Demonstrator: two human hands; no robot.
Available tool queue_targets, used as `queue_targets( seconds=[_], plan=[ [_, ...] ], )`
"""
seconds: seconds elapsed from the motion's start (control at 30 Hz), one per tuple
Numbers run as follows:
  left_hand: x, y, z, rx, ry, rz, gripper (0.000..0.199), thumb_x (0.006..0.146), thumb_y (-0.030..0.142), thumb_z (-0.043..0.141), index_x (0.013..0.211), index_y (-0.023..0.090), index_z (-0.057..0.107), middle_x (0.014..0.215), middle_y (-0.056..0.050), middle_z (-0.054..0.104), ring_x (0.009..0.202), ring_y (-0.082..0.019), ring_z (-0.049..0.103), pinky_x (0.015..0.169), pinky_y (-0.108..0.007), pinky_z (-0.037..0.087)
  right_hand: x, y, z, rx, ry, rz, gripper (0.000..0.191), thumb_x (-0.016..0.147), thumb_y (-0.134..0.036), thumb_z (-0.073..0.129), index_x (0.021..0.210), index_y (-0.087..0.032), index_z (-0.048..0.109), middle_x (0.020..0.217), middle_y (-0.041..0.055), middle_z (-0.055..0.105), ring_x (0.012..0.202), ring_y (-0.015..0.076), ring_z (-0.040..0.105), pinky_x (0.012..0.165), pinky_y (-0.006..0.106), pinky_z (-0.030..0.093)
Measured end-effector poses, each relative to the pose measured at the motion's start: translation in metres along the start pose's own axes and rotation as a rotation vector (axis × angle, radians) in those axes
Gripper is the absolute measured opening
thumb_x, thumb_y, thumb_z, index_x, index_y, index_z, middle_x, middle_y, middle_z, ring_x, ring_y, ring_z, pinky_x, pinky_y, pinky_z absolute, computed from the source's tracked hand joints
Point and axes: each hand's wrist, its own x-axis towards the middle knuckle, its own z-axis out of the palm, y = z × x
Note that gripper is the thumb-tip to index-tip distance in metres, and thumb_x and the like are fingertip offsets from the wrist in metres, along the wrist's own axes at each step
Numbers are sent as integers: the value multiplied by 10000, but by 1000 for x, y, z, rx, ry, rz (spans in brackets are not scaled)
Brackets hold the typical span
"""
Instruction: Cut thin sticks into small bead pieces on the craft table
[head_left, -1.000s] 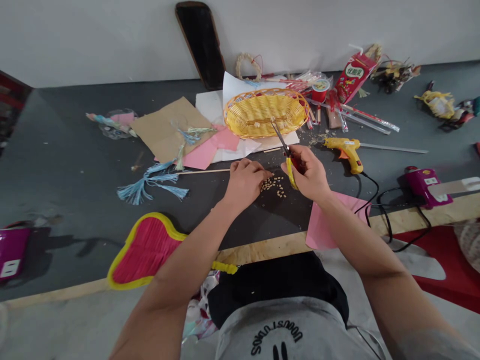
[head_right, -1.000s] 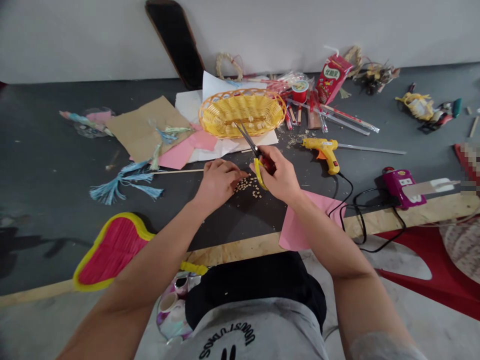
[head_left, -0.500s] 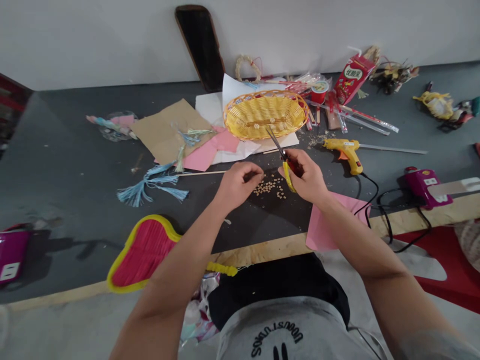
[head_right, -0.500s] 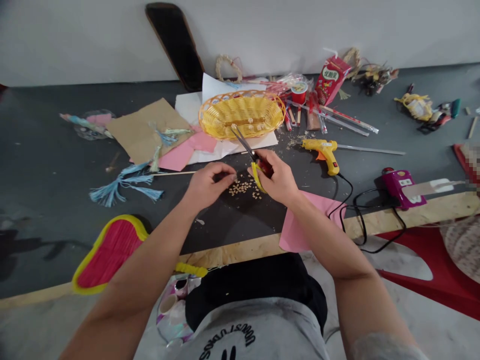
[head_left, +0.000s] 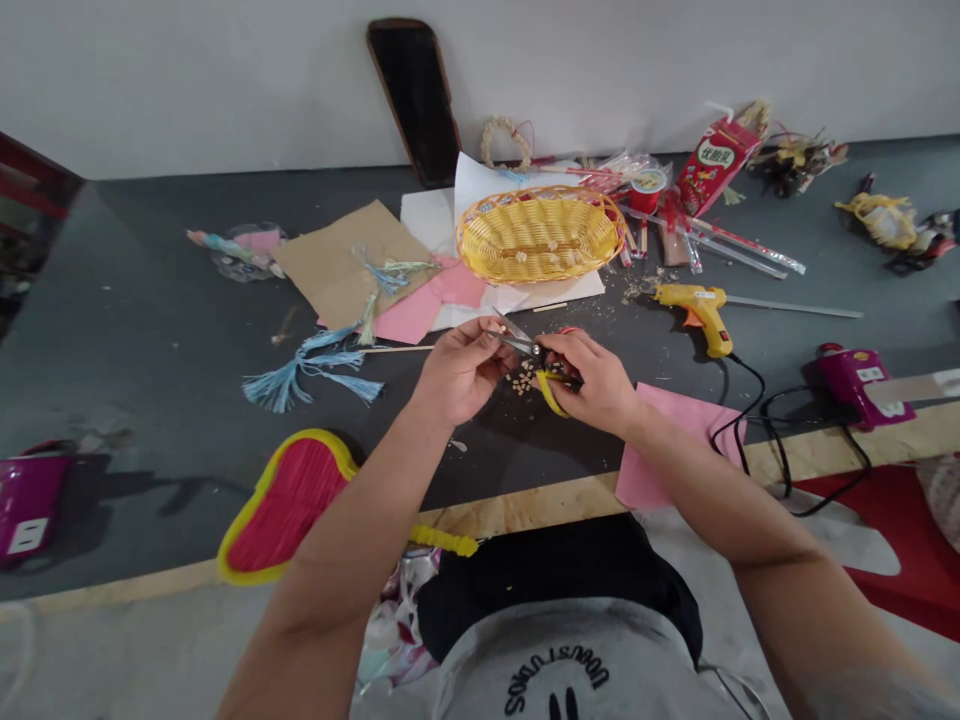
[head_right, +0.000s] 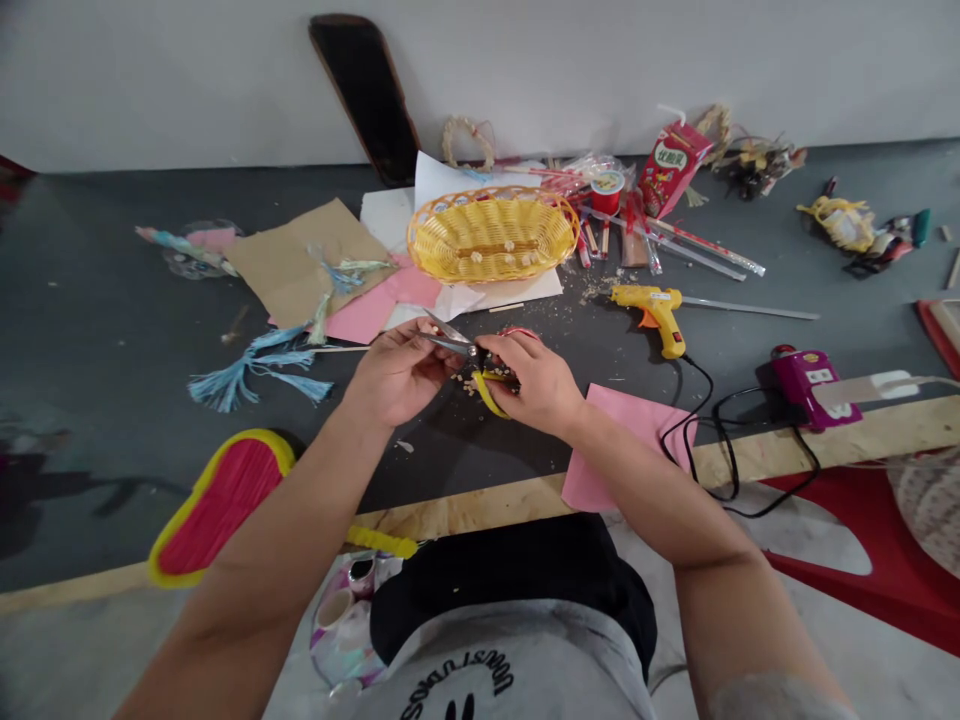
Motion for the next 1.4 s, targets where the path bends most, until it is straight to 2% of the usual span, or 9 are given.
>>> queue_targets(
  seconds=[0.37,0.53,0.67,0.87,1.0,1.2,1.4],
  plan=[
    [0,-7,0,117,-14,29,358,582,348,973,698,148,701,637,-5,624,605,-98,551,600,-216,466,-1,0,0,-58,-7,23,431,848,-203,605,1279,-204,597,1126,100,707,1038,231,676,879,355,582],
    [2,-8,-2,131,49,31,372,553,344,982,729,152,716,643,0,633,622,-100,565,612,-209,471,-1,1,-2,-123,-19,58,443,836,-195,594,1278,-208,619,1135,104,710,1036,238,680,852,359,590],
    [3,-10,-3,174,55,63,319,632,318,939,714,150,680,653,-1,613,611,-96,536,600,-211,445,0,-1,-5,-147,-42,82,443,845,-221,619,1288,-214,627,1133,101,710,1011,230,684,838,352,591],
    [3,-12,-2,289,50,166,393,662,425,917,682,162,626,657,8,577,622,-98,505,604,-210,413,-1,-1,-3,-127,-48,78,444,846,-207,612,1291,-217,623,1154,97,710,1033,226,682,884,355,586],
    [2,-15,-5,383,69,231,344,761,440,844,701,181,626,673,6,576,641,-113,503,630,-225,419,-1,1,-3,-124,-46,57,428,860,-194,584,1286,-201,625,1175,111,713,1076,242,684,906,375,589],
    [2,-19,-9,442,116,233,268,851,389,766,733,203,612,681,9,559,641,-127,503,638,-239,426,-1,1,-5,-185,-101,92,430,875,-191,582,1300,-236,628,1172,90,721,1090,247,689,896,377,594],
    [1,-20,-4,416,92,220,376,849,506,752,713,207,568,659,13,522,626,-130,474,623,-247,421,-1,-2,-5,-223,-73,66,439,865,-209,601,1302,-226,639,1170,94,723,1080,246,693,876,359,596]
  ],
)
